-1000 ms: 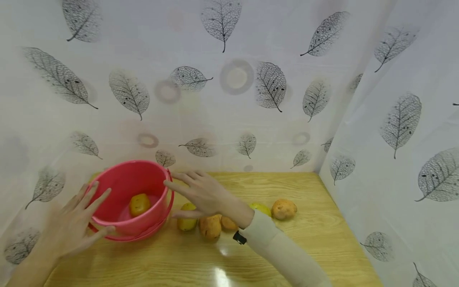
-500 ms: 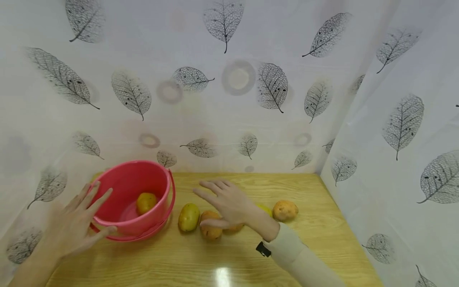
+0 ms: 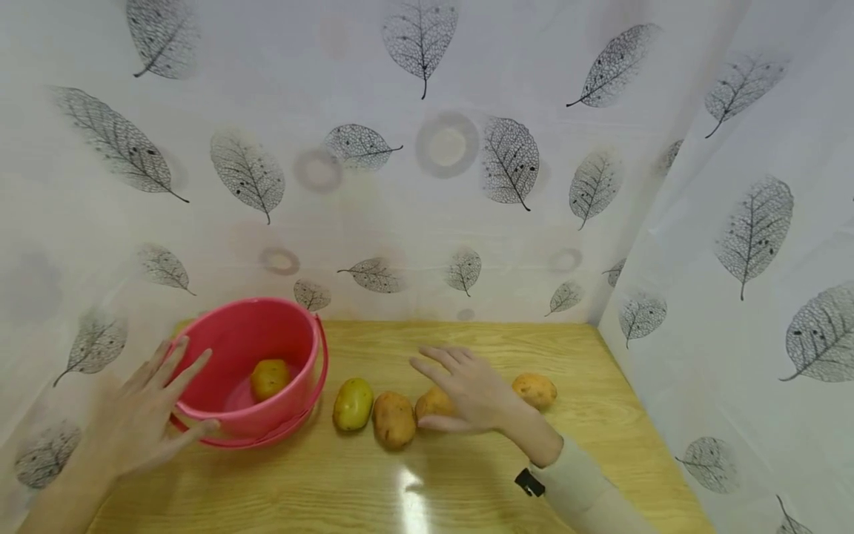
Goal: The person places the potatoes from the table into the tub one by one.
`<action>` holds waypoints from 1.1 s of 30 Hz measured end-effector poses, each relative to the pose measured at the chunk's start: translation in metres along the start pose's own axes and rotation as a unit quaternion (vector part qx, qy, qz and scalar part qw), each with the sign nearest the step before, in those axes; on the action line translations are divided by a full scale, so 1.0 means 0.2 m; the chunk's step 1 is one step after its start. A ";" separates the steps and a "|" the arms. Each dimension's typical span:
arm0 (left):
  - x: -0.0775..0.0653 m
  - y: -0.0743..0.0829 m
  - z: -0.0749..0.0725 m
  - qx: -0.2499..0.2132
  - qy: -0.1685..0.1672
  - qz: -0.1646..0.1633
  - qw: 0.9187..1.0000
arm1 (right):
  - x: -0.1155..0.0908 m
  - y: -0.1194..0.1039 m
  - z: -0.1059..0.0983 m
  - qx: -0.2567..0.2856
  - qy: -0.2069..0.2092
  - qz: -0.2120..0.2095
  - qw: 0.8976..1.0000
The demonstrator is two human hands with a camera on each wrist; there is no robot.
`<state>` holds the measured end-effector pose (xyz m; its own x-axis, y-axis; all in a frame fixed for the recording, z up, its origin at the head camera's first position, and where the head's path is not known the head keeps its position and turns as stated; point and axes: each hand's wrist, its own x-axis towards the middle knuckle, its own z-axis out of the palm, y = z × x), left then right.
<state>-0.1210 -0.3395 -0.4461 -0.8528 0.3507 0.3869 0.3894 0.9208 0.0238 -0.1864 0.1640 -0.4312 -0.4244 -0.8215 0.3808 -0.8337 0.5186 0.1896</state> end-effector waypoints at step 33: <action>0.01 0.01 -0.01 0.006 -0.014 -0.010 1.000 | -0.67 0.33 0.11 -0.018 -0.055 0.158 0.986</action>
<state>-0.1212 -0.3369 -0.4436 -0.8699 0.3365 0.3606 0.3681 0.9296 0.0206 -0.1922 0.3036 -0.4896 -0.6976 -0.6377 0.3265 -0.6421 0.7587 0.1100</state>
